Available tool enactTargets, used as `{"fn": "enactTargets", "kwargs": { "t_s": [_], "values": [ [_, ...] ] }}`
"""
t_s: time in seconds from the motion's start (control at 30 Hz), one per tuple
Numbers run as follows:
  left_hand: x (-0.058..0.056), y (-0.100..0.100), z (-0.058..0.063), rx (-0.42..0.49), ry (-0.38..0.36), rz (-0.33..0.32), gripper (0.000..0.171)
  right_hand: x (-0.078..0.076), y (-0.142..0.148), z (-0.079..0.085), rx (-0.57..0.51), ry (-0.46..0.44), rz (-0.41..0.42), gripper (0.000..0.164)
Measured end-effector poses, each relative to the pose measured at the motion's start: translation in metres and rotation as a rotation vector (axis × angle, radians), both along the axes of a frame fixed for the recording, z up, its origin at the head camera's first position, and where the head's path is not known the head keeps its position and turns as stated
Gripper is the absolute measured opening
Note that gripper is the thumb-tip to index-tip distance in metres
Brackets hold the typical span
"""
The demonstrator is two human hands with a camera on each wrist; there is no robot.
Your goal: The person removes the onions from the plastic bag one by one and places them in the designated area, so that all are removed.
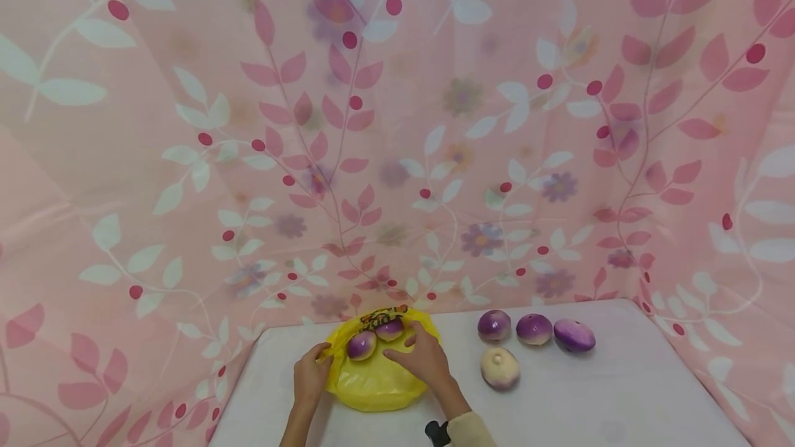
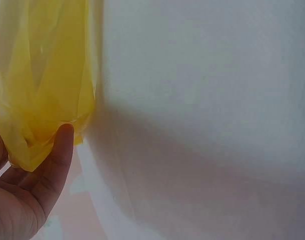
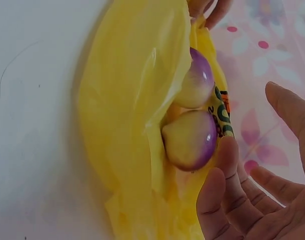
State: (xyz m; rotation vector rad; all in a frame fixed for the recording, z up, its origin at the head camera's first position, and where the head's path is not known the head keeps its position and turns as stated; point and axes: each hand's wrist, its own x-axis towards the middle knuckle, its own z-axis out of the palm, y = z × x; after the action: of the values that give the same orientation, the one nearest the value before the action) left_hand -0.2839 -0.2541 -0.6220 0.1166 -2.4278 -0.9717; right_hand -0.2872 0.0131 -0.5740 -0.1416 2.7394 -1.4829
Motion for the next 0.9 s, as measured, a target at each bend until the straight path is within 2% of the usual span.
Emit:
{"fn": "enactTargets", "kwargs": {
  "t_s": [0.2, 0.47, 0.9],
  "values": [
    [0.0, -0.001, 0.0, 0.004, -0.02, 0.016, 0.023, -0.003, -0.013, -0.001, -0.078, -0.012, 0.047, 0.085],
    [0.001, 0.0, 0.003, 0.017, -0.025, 0.012, 0.023, -0.004, -0.033, -0.002, -0.269, -0.047, 0.088, 0.082],
    [0.0, 0.001, 0.004, 0.019, -0.034, 0.018, 0.023, -0.013, -0.061, -0.002, -0.325, -0.157, 0.037, 0.072]
  ]
}}
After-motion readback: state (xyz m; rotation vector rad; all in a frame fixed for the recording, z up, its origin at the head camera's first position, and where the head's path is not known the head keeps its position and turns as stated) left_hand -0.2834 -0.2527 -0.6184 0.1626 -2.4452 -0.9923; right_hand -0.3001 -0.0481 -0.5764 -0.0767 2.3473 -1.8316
